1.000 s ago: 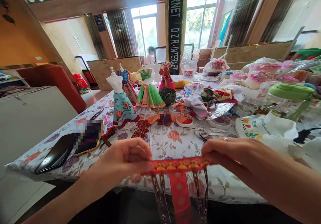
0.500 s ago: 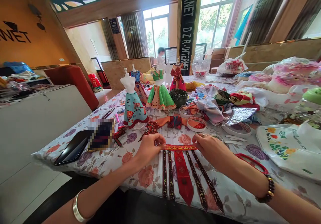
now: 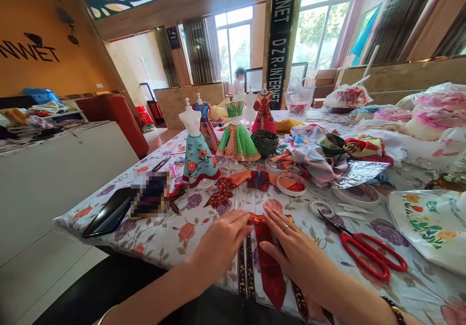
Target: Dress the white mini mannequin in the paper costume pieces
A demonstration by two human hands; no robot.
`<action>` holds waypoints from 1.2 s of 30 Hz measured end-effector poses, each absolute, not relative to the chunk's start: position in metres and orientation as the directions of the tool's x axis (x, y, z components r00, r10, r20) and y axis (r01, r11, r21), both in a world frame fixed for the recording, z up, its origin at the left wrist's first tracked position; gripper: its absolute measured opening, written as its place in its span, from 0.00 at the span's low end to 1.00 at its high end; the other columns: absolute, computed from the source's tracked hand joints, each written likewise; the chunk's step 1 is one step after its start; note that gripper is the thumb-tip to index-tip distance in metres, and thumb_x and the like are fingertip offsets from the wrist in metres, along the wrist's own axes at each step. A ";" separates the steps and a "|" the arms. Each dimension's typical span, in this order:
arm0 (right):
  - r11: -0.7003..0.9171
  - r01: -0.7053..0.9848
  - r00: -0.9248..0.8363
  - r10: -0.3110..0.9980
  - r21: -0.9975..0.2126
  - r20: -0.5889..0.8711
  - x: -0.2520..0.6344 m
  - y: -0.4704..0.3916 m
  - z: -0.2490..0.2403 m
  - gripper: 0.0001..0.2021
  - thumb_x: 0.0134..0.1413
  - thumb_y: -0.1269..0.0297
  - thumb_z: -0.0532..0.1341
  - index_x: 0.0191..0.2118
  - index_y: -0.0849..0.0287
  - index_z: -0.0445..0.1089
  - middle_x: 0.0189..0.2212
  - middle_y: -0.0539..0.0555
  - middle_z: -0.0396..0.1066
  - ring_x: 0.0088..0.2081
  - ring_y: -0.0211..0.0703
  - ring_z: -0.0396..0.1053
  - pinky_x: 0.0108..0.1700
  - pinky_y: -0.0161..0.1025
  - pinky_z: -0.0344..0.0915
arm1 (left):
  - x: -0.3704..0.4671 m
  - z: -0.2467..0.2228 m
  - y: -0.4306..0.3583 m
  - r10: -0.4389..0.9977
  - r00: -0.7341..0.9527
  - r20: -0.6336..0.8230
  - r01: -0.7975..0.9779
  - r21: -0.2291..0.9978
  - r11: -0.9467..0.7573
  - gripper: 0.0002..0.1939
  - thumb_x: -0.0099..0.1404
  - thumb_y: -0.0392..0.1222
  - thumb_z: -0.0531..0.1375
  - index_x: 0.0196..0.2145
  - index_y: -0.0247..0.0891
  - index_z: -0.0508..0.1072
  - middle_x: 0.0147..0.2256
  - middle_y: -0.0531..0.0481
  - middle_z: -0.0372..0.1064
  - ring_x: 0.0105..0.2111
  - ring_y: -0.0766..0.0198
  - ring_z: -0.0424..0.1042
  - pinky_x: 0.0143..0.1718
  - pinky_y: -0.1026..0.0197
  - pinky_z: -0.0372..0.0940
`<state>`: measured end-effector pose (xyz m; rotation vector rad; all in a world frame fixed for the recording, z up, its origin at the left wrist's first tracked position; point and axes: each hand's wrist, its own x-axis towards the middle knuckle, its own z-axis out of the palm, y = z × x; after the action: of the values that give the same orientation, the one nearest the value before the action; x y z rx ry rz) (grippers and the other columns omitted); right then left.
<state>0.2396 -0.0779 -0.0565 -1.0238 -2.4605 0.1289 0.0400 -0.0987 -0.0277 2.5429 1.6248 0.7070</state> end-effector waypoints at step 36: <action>0.604 0.784 -0.522 0.768 -0.144 0.371 0.240 -0.081 -0.075 0.30 0.63 0.51 0.47 0.59 0.72 0.61 0.59 0.68 0.58 0.60 0.58 0.57 0.57 0.56 0.62 | 0.023 -0.045 -0.105 0.858 0.382 0.342 0.855 0.222 -0.469 0.18 0.69 0.44 0.49 0.49 0.32 0.71 0.50 0.42 0.71 0.53 0.56 0.68 0.60 0.46 0.58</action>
<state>0.2395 -0.0814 -0.0750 -1.2417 -2.4352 -0.0575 0.0225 -0.1053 -0.0451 2.6046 1.6148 0.6534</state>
